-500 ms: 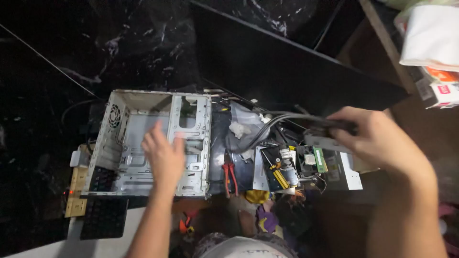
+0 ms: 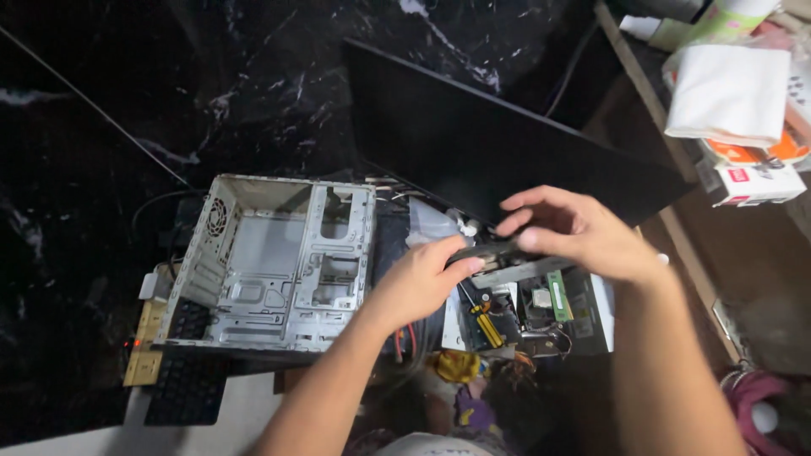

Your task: Disassembling and repairing a computer's front panel USB and audio module using tools.

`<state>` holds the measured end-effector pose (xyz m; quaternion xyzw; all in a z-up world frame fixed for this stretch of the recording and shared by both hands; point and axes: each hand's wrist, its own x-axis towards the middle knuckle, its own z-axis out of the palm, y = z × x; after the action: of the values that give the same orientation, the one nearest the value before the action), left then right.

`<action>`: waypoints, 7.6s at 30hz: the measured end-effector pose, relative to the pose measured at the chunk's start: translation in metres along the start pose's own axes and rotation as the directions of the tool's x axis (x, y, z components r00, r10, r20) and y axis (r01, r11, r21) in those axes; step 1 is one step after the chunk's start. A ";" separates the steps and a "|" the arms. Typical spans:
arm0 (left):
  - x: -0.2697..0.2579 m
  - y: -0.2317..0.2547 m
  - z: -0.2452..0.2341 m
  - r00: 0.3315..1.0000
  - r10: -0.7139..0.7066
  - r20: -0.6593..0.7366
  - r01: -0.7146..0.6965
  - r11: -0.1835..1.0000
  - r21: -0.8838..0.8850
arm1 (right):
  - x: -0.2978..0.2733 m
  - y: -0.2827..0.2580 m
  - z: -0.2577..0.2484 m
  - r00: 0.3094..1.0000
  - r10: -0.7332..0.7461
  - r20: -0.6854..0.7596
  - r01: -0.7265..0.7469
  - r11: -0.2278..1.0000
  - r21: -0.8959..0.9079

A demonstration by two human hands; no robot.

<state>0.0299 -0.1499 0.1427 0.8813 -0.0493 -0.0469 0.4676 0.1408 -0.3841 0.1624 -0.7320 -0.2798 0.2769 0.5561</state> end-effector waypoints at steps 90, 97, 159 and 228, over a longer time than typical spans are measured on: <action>-0.359 -0.344 0.161 0.365 -0.853 -0.373 0.906 0.418 -0.069 | -0.046 0.185 0.254 0.994 0.053 0.099 0.016 0.807 -0.590; -0.405 -0.424 0.232 0.542 -0.523 -0.657 0.644 0.761 -0.075 | -0.017 0.202 0.286 0.977 -0.207 -0.046 0.119 0.712 -0.692; -0.154 -0.202 0.234 0.702 -0.363 0.612 0.651 -0.022 -0.759 | -0.209 0.249 0.217 0.645 0.395 -0.654 0.015 0.849 0.527; -0.138 -0.174 0.331 0.698 -0.504 0.509 0.711 0.399 -0.580 | -0.268 0.253 0.229 0.661 0.028 -0.750 -0.213 0.965 -0.151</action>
<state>-0.1417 -0.3064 -0.1810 0.5504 0.2426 -0.3425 0.7218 -0.1822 -0.4828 -0.1097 -0.8562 -0.0096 -0.0417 0.5148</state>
